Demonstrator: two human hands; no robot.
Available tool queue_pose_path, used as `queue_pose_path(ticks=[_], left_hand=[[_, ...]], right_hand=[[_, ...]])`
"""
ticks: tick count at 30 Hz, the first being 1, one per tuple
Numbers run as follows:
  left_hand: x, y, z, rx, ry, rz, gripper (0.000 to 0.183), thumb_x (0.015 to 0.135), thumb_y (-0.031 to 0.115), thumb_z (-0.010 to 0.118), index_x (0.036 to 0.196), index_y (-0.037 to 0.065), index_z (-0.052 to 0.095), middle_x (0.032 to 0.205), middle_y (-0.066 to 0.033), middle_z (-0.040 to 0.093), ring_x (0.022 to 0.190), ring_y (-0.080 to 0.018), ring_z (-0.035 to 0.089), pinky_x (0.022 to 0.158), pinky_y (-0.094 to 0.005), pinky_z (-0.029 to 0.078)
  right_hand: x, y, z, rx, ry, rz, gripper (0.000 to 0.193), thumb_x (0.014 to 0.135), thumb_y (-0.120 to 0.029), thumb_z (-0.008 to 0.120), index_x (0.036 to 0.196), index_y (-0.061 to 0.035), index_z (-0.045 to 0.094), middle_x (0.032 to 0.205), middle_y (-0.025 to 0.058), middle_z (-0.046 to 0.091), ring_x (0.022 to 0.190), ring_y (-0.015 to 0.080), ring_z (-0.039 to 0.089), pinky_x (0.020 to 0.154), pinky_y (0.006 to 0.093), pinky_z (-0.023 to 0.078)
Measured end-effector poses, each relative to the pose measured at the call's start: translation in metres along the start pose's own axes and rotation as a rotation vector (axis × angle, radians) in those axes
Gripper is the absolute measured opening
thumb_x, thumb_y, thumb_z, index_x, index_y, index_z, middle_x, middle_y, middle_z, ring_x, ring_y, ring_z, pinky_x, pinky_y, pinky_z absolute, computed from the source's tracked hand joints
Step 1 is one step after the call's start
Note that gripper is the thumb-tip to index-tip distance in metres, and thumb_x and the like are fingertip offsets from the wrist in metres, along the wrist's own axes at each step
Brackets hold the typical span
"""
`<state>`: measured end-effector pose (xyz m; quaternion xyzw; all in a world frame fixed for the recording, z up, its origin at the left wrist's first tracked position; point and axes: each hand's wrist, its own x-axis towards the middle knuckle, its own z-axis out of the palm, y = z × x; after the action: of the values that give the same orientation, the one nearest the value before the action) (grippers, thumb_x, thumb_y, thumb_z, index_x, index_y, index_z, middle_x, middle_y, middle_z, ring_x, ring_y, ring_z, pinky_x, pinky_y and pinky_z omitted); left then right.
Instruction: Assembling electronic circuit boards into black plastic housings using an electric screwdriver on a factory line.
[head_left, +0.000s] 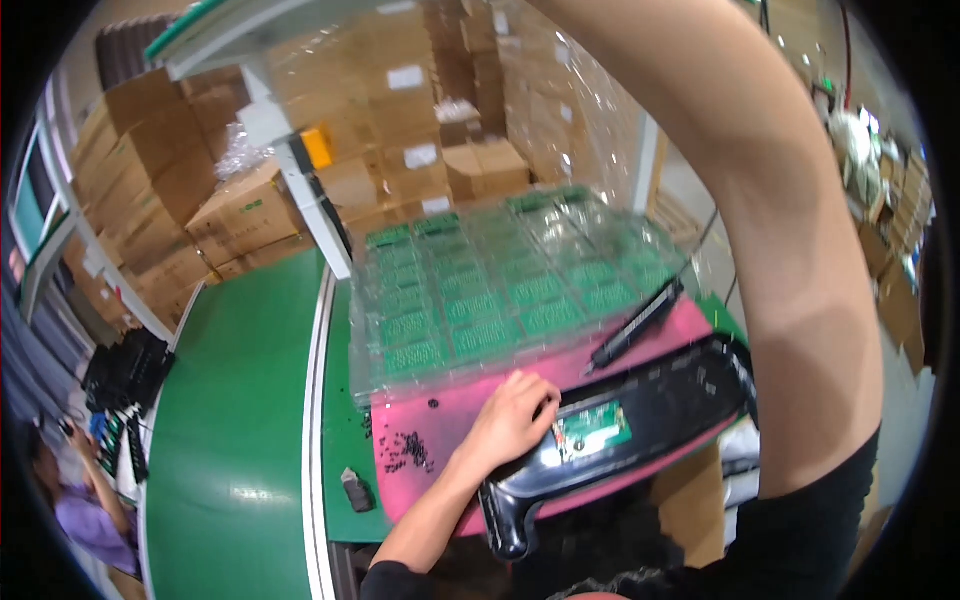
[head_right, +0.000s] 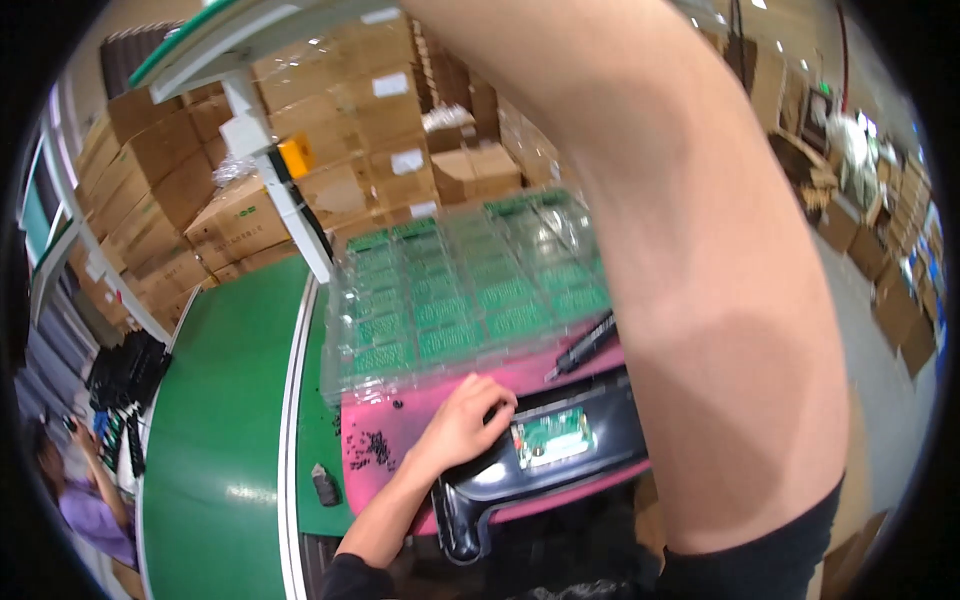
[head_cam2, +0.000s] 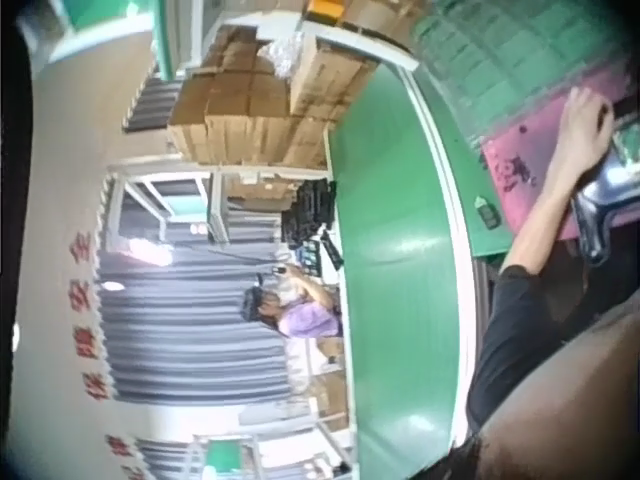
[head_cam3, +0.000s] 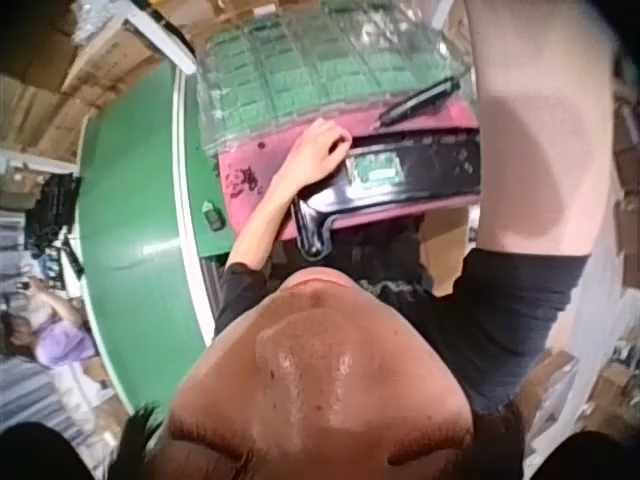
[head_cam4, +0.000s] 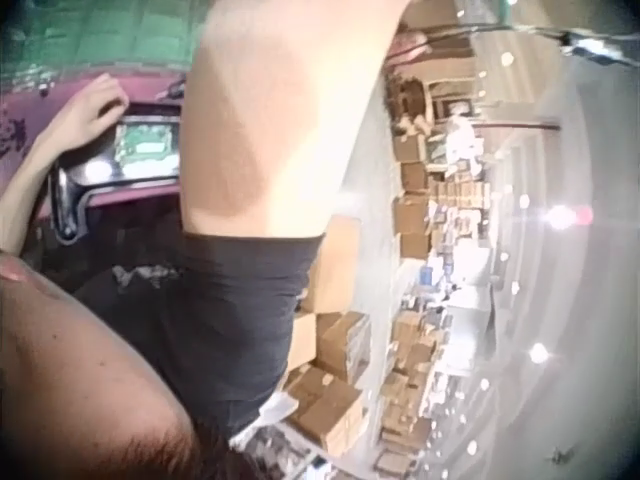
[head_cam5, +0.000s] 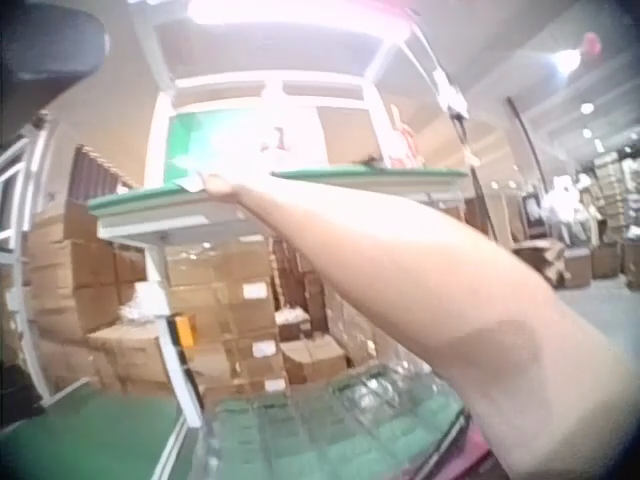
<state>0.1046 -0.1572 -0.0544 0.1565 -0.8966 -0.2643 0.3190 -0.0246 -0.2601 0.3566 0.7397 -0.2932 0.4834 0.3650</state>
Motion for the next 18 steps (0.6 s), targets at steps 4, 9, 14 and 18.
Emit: queue_pose_path(ticks=[4,9,14,18], left_hand=[[0.01,0.001,0.005,-0.021,0.007,-0.02,0.016,0.086,0.012,0.066,0.098,0.002,0.062,0.09,-0.0135,0.06,0.09,-0.0332,0.057,0.08,-0.0411,0.047],[-0.001,-0.007,-0.007,0.01,0.172,-0.104,0.07,0.074,0.015,0.082,0.131,0.003,0.043,0.107,-0.0126,0.055,0.106,-0.0317,0.05,0.097,-0.0435,0.039],[0.006,-0.012,0.0,-0.001,0.259,-0.119,0.065,0.092,0.054,0.053,0.125,-0.001,0.041,0.12,-0.0154,0.047,0.115,-0.0293,0.044,0.106,-0.0423,0.027],[0.004,-0.024,-0.001,-0.077,0.34,-0.073,0.05,0.097,0.041,0.051,0.121,-0.001,0.037,0.12,-0.0153,0.046,0.115,-0.0281,0.041,0.106,-0.0426,0.026]], right_hand=[[-0.057,0.008,-0.01,0.057,0.067,0.03,0.042,0.089,-0.024,0.056,0.117,0.0071,0.053,0.101,0.0332,0.064,0.097,0.0467,0.061,0.089,0.0512,0.048],[-0.217,-0.019,-0.044,-0.138,-0.736,0.445,0.039,0.091,-0.031,0.059,0.115,-0.0002,0.052,0.101,0.0234,0.065,0.095,0.0378,0.063,0.084,0.0459,0.051],[-0.4,0.004,-0.131,-0.494,-1.428,1.16,0.084,0.09,-0.068,0.05,0.148,-0.0088,0.039,0.139,0.0221,0.055,0.131,0.038,0.05,0.109,0.0418,0.04],[-0.48,0.017,-0.138,-0.049,-0.757,1.248,0.067,0.085,-0.057,0.068,0.126,-0.0061,0.051,0.109,0.018,0.066,0.099,0.026,0.066,0.09,0.0356,0.049]])
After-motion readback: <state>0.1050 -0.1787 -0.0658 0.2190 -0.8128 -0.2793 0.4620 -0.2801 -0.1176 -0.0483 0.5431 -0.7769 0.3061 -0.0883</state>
